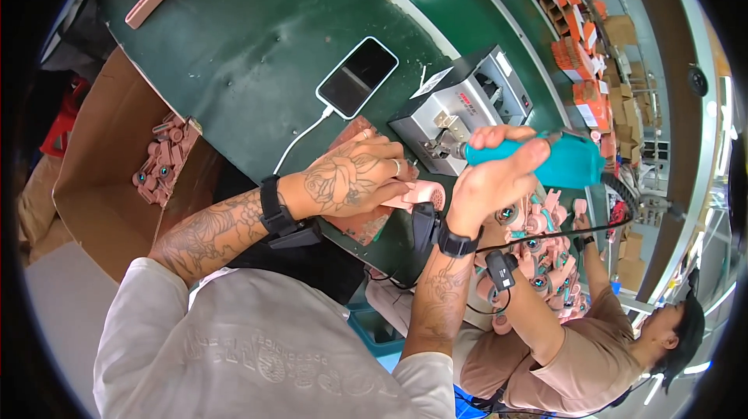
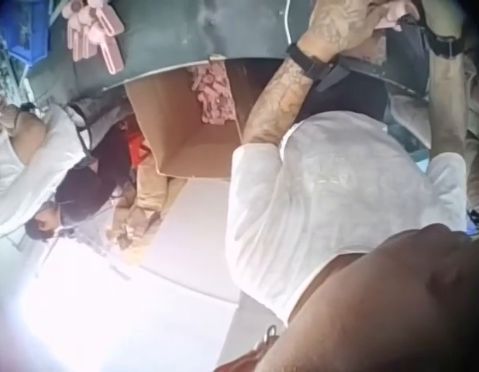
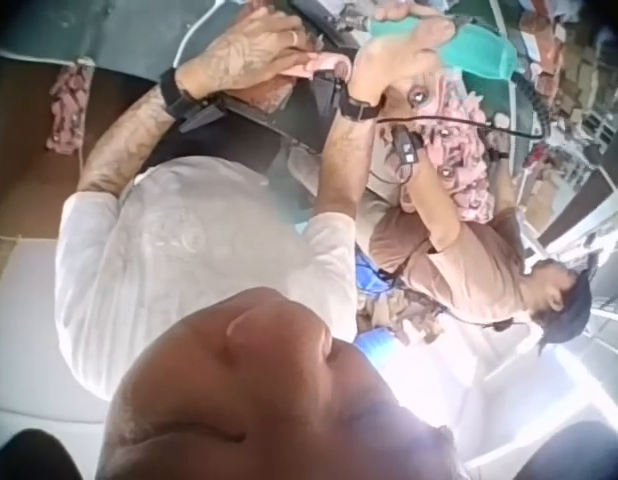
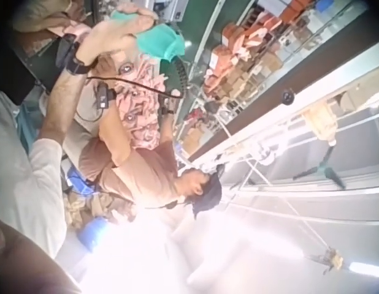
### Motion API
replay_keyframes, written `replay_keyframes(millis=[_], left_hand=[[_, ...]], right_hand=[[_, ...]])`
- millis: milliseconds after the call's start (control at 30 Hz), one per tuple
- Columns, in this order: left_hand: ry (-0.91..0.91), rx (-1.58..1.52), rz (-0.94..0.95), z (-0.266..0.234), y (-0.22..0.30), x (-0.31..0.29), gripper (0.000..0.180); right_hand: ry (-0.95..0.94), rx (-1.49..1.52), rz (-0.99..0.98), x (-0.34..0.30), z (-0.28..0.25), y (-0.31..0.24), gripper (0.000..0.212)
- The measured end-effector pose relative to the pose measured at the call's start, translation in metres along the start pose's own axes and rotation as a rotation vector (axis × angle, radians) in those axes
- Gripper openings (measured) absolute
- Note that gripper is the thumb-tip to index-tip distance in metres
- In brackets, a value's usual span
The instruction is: Assembling small handheld fans on a production line using an electric screwdriver.
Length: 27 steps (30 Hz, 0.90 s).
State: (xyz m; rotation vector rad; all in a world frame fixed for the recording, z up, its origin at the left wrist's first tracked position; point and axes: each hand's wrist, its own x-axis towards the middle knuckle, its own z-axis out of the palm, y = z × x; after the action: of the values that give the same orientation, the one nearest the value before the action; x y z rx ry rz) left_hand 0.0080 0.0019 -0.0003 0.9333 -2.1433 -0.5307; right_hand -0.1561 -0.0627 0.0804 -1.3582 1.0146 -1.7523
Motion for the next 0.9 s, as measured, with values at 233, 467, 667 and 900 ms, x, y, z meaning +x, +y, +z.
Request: replay_keyframes(millis=[233,467,667,900], left_hand=[[0.023,-0.103,-0.092,0.003,0.004,0.004,0.026],[0.054,-0.052,-0.069,0.001,0.0,0.001,0.023],[0.055,-0.142,-0.115,0.004,0.001,0.002,0.02],[0.057,-0.121,-0.127,0.005,0.004,0.001,0.022]], right_hand=[[-0.065,0.004,-0.044,0.005,-0.002,0.016,0.057],[-0.048,0.087,0.123,-0.025,-0.014,-0.011,0.06],[-0.127,0.069,0.081,-0.055,-0.033,-0.03,0.066],[-0.111,0.07,0.107,-0.064,-0.038,-0.024,0.064]])
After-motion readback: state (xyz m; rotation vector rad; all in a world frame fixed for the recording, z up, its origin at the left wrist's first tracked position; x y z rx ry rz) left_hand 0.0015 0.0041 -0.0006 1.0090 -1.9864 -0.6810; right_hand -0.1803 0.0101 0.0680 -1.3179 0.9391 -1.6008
